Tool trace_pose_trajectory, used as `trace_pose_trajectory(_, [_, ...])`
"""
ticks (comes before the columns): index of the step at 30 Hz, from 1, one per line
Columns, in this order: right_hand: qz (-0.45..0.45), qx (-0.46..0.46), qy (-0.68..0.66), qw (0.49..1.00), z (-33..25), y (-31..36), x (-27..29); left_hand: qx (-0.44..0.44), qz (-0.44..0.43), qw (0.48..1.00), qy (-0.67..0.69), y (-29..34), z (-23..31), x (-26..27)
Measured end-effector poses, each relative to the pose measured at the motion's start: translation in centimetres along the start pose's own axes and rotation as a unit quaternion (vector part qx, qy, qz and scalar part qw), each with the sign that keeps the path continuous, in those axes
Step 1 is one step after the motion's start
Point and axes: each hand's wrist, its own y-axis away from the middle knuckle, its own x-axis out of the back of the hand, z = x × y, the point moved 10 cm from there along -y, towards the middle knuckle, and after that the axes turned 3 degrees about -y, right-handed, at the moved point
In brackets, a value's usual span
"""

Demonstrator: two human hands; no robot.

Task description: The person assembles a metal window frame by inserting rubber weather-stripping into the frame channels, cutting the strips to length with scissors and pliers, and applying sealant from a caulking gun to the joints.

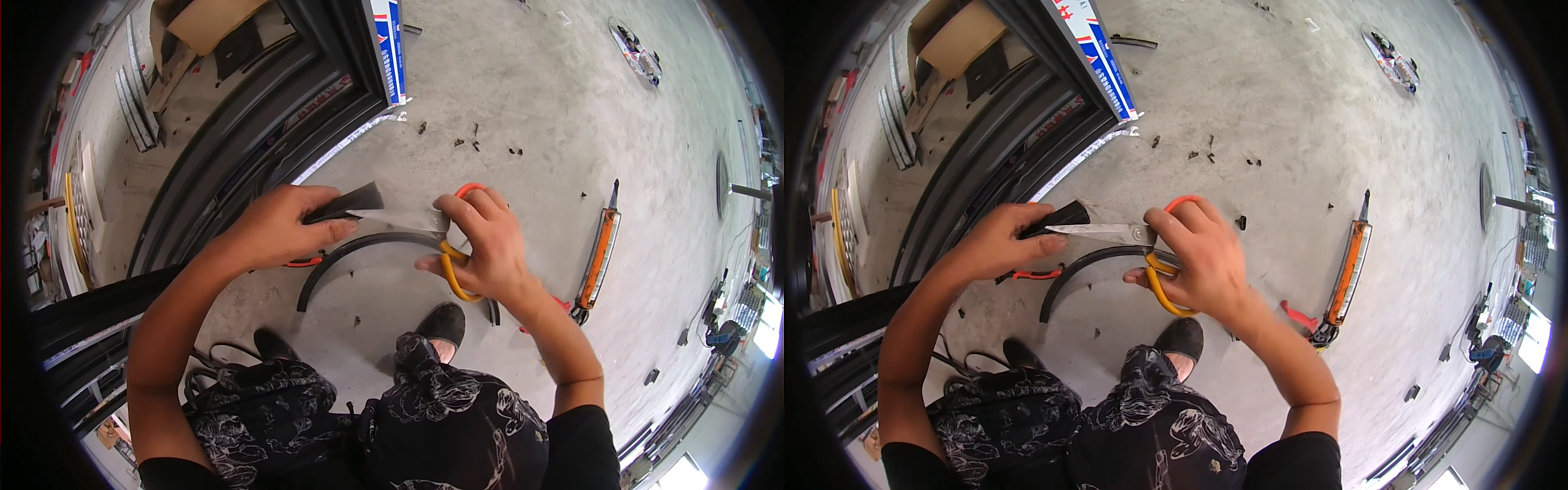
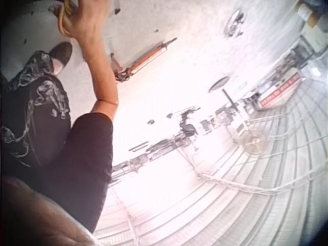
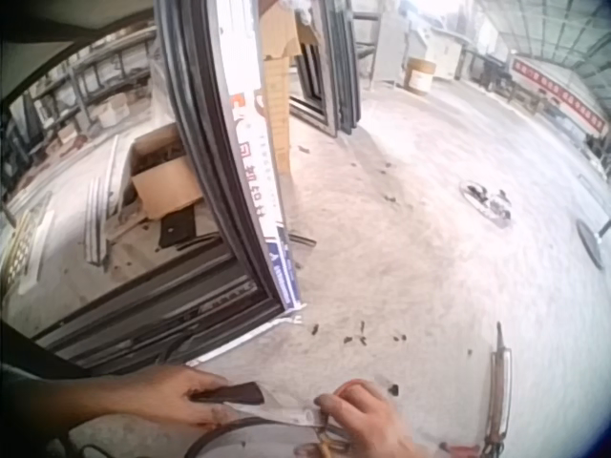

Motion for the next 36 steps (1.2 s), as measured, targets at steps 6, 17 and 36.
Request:
trace_pose_trajectory(6, [-0.056, 0.014, 0.055, 0.997, -0.3, -1.6, -0.6, 0.02, -0.055, 0.998, -0.005, 0.6, 0.2, -0.3])
trace_pose_trajectory(17, [-0.087, 0.072, 0.039, 0.993, -1.9, -2.8, -1.8, 0.025, -0.093, 0.97, 0.222, 1.9, -2.7, -1.7])
trace_pose_trajectory(36, [-0.129, 0.147, 0.008, 0.981, -3.5, -2.7, -5.8, 0.003, -0.191, 0.929, 0.317, 2.7, -4.2, -1.4])
